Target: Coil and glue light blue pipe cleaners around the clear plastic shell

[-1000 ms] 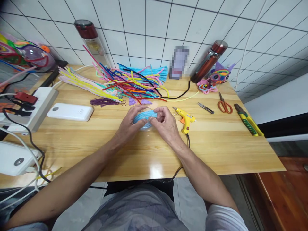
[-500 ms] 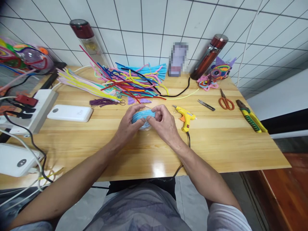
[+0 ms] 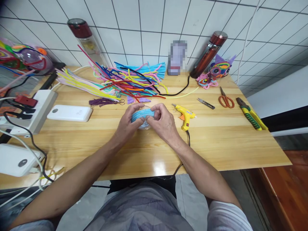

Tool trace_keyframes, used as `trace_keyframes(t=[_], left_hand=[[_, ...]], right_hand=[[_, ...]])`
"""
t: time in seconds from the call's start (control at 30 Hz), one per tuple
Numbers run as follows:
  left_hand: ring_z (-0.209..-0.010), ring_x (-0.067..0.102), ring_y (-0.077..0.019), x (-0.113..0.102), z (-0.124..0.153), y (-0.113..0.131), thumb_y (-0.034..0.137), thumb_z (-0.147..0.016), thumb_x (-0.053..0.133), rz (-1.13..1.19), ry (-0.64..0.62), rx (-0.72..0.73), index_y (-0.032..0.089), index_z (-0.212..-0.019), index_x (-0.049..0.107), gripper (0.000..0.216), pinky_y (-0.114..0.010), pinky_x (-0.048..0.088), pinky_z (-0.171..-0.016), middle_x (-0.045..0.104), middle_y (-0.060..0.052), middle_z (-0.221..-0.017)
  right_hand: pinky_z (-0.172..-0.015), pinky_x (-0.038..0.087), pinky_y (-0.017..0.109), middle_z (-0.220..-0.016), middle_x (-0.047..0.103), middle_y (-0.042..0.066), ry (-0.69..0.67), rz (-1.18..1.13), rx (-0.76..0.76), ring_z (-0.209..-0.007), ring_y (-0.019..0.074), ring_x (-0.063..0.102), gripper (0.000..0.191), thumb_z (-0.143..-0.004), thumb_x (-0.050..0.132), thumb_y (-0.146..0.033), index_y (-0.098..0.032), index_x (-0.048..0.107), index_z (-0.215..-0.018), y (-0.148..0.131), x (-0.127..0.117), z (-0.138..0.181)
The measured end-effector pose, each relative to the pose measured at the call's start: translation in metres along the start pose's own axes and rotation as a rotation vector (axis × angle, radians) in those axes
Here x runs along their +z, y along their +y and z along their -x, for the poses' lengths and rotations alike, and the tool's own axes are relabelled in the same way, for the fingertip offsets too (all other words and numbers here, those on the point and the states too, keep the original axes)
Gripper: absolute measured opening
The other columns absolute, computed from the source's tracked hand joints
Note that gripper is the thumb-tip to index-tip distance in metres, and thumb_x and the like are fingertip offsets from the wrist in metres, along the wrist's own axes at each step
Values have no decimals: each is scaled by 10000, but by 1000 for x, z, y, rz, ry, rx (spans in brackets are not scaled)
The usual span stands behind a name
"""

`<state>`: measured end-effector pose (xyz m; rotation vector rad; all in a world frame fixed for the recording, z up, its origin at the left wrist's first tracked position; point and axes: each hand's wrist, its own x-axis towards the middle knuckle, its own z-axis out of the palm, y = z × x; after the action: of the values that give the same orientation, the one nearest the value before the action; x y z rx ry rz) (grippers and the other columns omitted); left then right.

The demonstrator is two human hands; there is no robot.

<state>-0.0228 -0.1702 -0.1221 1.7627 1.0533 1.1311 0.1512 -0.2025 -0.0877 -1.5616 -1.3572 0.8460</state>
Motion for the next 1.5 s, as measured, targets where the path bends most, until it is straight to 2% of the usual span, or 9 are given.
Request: trace_keyframes(t=[0.8, 1.17, 1.23, 1.33, 1.43, 1.5], left_hand=[[-1384, 667, -306, 0, 0, 1, 272, -851, 682, 16, 10, -15, 231, -1312, 671, 463, -510, 535, -1240, 730, -113, -1430], [-1387, 660, -314, 0, 0, -1, 296, -875, 692, 19, 12, -15, 251, -1315, 669, 443, -534, 526, -1252, 729, -107, -1434], [-1377, 664, -314, 1, 0, -1, 294, -864, 687, 21, 15, -19, 250, -1314, 673, 452, -536, 531, -1247, 734, -105, -1427], [-1392, 661, -319, 0, -1, -1, 278, -845, 670, 27, 4, -22, 243, -1313, 676, 469, -547, 519, -1265, 737, -108, -1435], [-1412, 660, -331, -2, -1, 1, 295, -851, 670, 39, -21, -28, 241, -1304, 681, 456, -556, 514, -1273, 735, -116, -1452], [-1420, 660, -336, -3, -1, 3, 307, -854, 667, 44, -36, -31, 234, -1308, 682, 461, -561, 515, -1275, 730, -122, -1460]], right_hand=[[-642, 343, 328, -694, 456, -91, -22, -21, 18, -670, 159, 469, 266, -767, 748, -347, -268, 619, -984, 2, -1, -2], [-652, 379, 322, -717, 504, -88, -24, -5, 6, -668, 152, 487, 280, -781, 766, -371, -269, 624, -999, 1, 2, -1], [-658, 415, 316, -745, 567, -77, -55, -58, 0, -679, 151, 524, 334, -789, 794, -415, -260, 644, -1045, -1, -8, -3], [-744, 510, 340, -868, 710, -15, -28, -21, -54, -788, 185, 646, 380, -839, 806, -482, -240, 701, -1113, -2, -43, -11], [-893, 567, 415, -1067, 793, 70, 99, 304, -83, -994, 267, 733, 329, -883, 798, -451, -234, 760, -1128, 8, -86, -23], [-1041, 554, 489, -1216, 799, 133, 171, 566, -46, -1170, 336, 732, 308, -899, 785, -396, -215, 778, -1147, 23, -106, -29]])
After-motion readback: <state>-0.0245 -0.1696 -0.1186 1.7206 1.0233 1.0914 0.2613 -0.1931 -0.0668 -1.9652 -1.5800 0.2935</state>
